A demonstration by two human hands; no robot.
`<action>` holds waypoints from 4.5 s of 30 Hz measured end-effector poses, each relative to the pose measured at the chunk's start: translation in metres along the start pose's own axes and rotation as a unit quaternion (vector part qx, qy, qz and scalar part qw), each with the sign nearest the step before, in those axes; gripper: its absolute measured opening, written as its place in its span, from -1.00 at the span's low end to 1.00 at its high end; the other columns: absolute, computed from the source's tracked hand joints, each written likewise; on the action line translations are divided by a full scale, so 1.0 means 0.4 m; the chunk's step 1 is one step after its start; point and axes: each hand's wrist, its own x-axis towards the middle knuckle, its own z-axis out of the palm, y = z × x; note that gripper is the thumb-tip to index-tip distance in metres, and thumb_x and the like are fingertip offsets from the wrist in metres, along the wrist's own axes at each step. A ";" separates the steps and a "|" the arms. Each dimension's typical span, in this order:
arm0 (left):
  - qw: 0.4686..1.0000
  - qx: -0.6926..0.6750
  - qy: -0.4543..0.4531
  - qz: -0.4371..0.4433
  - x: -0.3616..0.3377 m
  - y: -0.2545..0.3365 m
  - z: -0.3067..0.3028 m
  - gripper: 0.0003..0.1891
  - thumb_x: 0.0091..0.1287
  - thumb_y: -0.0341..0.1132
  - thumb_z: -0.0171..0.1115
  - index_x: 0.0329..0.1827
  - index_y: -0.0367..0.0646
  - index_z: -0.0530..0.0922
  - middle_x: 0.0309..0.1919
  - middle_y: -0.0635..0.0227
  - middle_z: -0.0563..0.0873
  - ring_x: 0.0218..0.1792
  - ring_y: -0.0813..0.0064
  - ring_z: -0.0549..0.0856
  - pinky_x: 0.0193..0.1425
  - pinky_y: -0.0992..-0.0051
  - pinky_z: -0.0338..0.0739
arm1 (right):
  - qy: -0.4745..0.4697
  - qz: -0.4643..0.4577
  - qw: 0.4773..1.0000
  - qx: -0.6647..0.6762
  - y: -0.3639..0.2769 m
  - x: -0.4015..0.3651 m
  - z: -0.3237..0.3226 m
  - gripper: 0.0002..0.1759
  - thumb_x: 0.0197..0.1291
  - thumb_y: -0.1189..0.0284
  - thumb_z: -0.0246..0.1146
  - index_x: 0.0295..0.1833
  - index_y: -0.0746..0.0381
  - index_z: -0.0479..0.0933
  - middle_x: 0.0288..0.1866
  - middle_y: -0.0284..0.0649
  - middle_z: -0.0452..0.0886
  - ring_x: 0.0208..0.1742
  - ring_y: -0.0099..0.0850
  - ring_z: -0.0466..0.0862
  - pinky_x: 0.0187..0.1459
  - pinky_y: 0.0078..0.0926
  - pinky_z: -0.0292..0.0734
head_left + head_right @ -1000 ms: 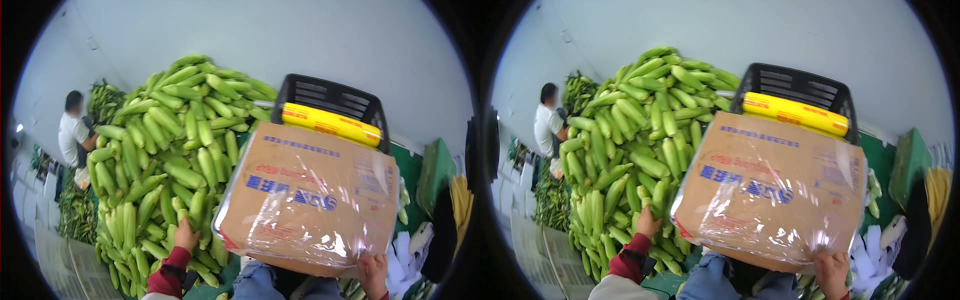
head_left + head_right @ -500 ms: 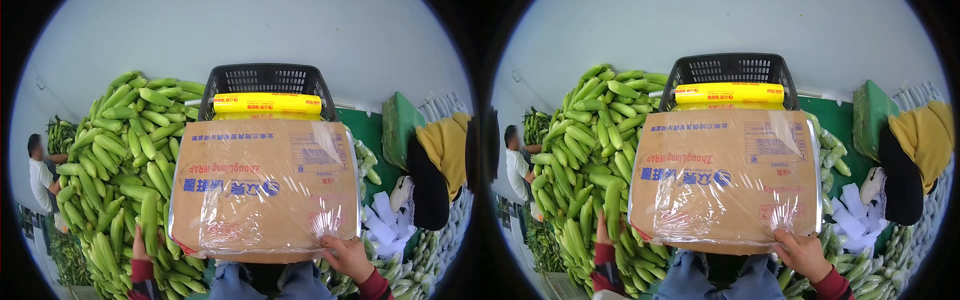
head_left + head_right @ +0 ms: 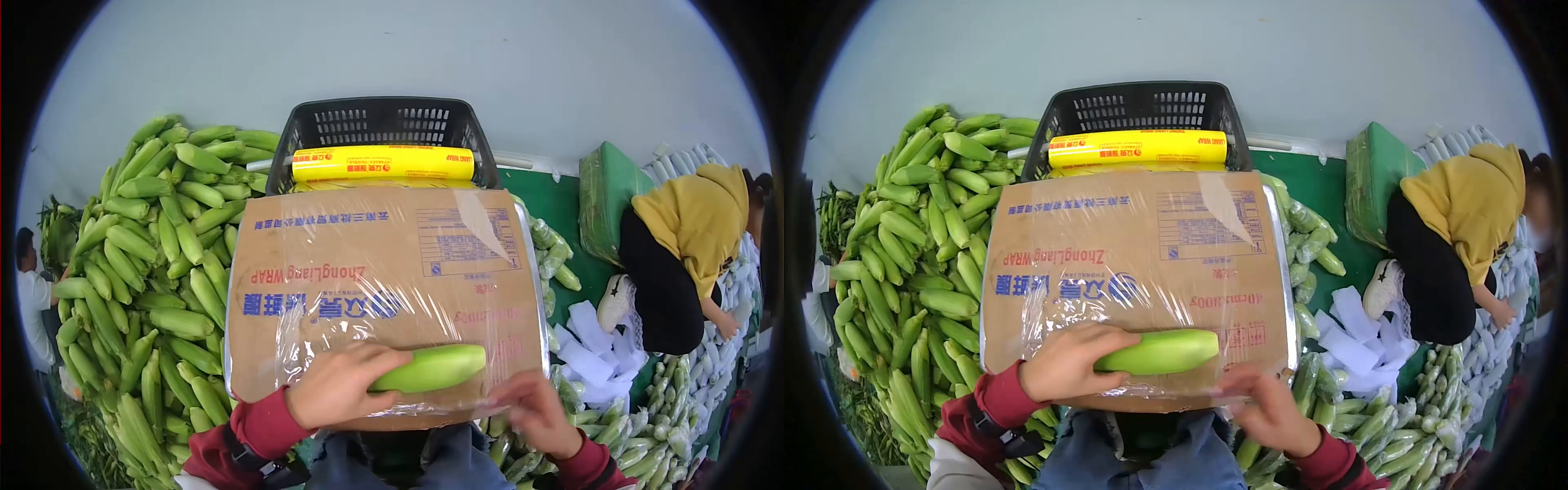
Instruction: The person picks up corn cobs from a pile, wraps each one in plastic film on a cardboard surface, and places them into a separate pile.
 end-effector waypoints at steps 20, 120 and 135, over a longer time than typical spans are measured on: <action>0.960 0.232 -0.060 -0.146 0.083 -0.055 -0.053 -0.66 0.07 -0.29 0.35 -0.09 -0.20 0.61 -0.16 0.03 0.66 -0.14 0.00 0.69 -0.20 0.15 0.58 | -0.052 -0.129 0.820 -0.555 0.012 0.366 0.121 -0.78 0.31 0.22 0.20 -0.25 0.13 0.58 -0.20 -0.29 0.59 -0.17 -0.25 0.61 -0.29 -0.30 0.58; 0.683 0.275 0.387 -0.556 -0.742 -0.443 0.175 -0.08 0.09 -0.10 0.48 0.43 -0.37 0.20 0.17 -0.03 0.50 0.18 0.00 0.50 0.31 0.17 0.34 | 0.052 0.037 0.942 -0.331 0.093 0.009 0.007 -0.94 0.22 0.62 0.17 -0.20 0.32 0.46 -0.34 -0.02 0.62 -0.32 -0.08 0.66 -0.21 -0.27 0.56; 0.623 -0.517 0.580 -0.091 -0.530 -0.224 -0.145 -0.48 0.45 -0.20 0.08 0.41 -0.18 0.25 0.25 0.15 0.50 0.08 0.34 0.61 0.14 0.32 0.59 | 0.043 0.050 0.944 -0.322 0.085 0.001 -0.004 -0.92 0.30 0.50 0.22 -0.14 0.24 0.49 -0.36 -0.18 0.71 -0.36 -0.23 0.74 -0.36 -0.33 0.58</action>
